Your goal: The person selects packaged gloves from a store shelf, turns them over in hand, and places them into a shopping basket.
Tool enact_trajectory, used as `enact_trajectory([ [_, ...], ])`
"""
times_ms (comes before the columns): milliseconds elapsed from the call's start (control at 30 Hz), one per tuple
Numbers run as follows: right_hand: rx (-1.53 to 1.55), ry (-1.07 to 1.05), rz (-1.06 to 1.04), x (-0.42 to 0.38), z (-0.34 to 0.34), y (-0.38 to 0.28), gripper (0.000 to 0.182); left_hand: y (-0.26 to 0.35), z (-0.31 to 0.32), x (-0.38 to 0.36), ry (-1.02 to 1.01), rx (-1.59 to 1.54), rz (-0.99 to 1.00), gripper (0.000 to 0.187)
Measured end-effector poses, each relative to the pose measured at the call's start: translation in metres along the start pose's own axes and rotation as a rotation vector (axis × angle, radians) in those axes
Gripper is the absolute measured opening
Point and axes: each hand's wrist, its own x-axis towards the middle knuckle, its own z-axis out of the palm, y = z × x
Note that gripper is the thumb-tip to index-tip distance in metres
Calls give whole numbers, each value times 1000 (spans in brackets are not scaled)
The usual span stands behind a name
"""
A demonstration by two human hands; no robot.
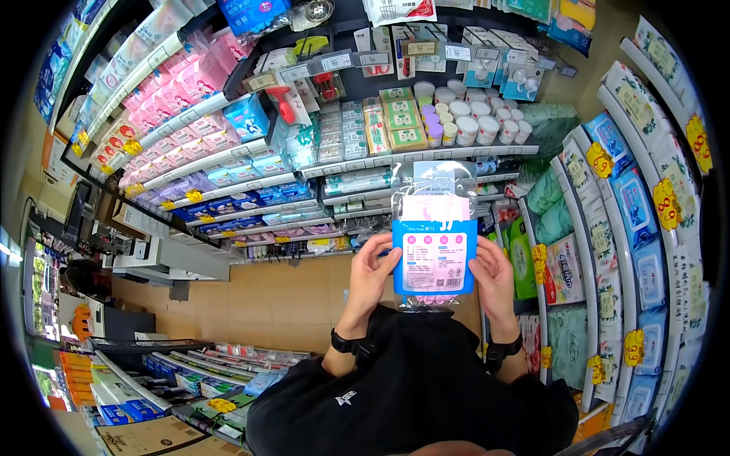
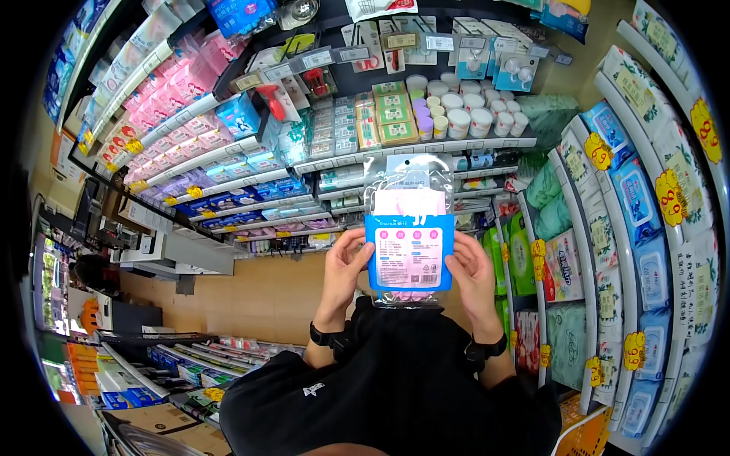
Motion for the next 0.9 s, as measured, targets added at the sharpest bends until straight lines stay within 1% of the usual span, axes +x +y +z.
enact_trajectory([
  [467,-25,6,3,-3,-1,-3,40,1,1,-1,-13,-17,-13,30],
  [633,-90,-24,-18,-5,-1,-6,43,0,0,-2,-18,-13,-16,30],
  [900,-63,6,-23,-6,-4,-4,42,2,1,-6,-44,2,-17,28],
])
